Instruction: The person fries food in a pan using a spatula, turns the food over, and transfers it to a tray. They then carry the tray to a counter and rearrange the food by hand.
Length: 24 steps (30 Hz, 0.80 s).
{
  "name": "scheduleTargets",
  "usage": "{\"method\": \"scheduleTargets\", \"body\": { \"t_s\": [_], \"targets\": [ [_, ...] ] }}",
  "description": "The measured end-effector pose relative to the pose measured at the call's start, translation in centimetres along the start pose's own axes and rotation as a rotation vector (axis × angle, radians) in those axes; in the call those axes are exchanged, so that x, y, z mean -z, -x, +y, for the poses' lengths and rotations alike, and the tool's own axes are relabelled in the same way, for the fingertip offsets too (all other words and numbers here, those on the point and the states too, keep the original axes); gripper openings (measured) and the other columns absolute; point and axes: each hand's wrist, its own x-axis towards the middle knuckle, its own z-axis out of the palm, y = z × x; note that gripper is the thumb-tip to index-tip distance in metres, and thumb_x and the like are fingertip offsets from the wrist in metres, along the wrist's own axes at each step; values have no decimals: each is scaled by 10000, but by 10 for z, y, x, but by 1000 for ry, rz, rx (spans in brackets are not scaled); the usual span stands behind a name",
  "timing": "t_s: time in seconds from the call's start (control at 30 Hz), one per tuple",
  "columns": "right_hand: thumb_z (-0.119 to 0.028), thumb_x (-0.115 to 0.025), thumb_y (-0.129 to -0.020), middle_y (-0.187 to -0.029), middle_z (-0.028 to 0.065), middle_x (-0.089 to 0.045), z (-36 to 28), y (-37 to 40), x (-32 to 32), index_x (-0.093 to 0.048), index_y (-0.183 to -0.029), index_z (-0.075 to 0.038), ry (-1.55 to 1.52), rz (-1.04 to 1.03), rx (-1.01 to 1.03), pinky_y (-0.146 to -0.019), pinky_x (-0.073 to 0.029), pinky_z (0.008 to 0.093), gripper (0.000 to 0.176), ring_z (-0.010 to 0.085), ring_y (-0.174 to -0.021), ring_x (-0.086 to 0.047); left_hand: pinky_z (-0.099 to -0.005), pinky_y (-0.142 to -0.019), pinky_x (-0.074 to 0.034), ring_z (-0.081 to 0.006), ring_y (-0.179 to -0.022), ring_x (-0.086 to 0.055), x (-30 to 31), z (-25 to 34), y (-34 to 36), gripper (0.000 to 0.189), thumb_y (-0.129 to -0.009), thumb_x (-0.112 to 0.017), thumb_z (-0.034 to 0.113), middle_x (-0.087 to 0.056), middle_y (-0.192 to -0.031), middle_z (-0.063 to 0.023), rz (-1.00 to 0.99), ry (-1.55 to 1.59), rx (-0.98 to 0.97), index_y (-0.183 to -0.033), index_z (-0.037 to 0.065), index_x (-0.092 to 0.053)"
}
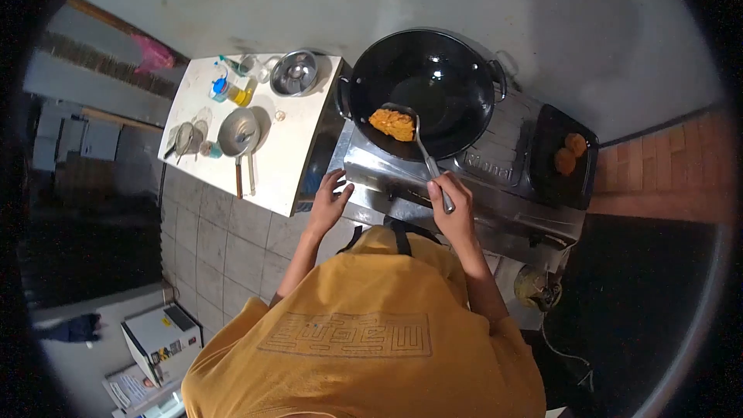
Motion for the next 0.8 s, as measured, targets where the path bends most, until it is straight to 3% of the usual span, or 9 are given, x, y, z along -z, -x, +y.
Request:
{"method": "scheduleTargets", "body": {
  "t_s": [0.13, 0.23, 0.47, 0.63, 0.73, 0.8],
  "targets": [
    [-63, -612, -928, -784, 153, -546, -12, 7, -2, -576, -888, 13, 18, 11, -19, -662, -461, 360, 94, 345, -716, -575, -410, -927, -532, -336, -1180, -606, -7, -8, -5, 509, -943, -664, 270, -472, -1410, -191, -38, -151, -35, -1332, -26, -524],
    [-38, -621, -915, -787, 144, -549, -13, 10, -8, -575, -880, 15, -27, 50, -21, -651, -458, 358, 78, 335, -702, -567, -439, -1033, -447, -401, -1245, -522, -8, 1, -7, 548, -947, -641, 294, -422, -1435, -225, -83, -179, -18, -1334, -69, -506],
    [-30, -640, -902, -815, 143, -583, -8, 8, -3, -594, -905, 13, -155, 66, -115, -646, -466, 365, 62, 316, -704, -592, -452, -1077, -406, -426, -1322, -441, -17, 7, -6, 573, -941, -649, 263, -362, -1478, -229, -132, -356, -38, -1384, -49, -464],
    [-90, -691, -867, -818, 119, -512, 14, 17, -3, -618, -949, -50, -203, 9, -68, -622, -459, 413, 117, 293, -726, -571, -460, -1092, -399, -421, -1345, -419, -28, 8, -7, 560, -937, -657, 207, -346, -1500, -219, -158, -378, -4, -1400, -32, -452],
    [-99, -700, -858, -821, 104, -512, 20, 19, -4, -612, -938, -56, -218, 1, -56, -614, -466, 395, 127, 271, -716, -571, -452, -1087, -409, -410, -1361, -405, -38, 3, -8, 554, -935, -660, 194, -345, -1505, -216, -133, -423, 61, -1402, -22, -454],
    [-57, -714, -829, -776, 106, -502, 19, 12, 3, -638, -914, -38, -273, 45, -61, -574, -445, 372, 115, 260, -652, -540, -444, -1065, -434, -400, -1366, -399, -40, -1, -4, 558, -930, -667, 187, -343, -1508, -217, -135, -513, 6, -1406, -14, -455]
  ]
}}
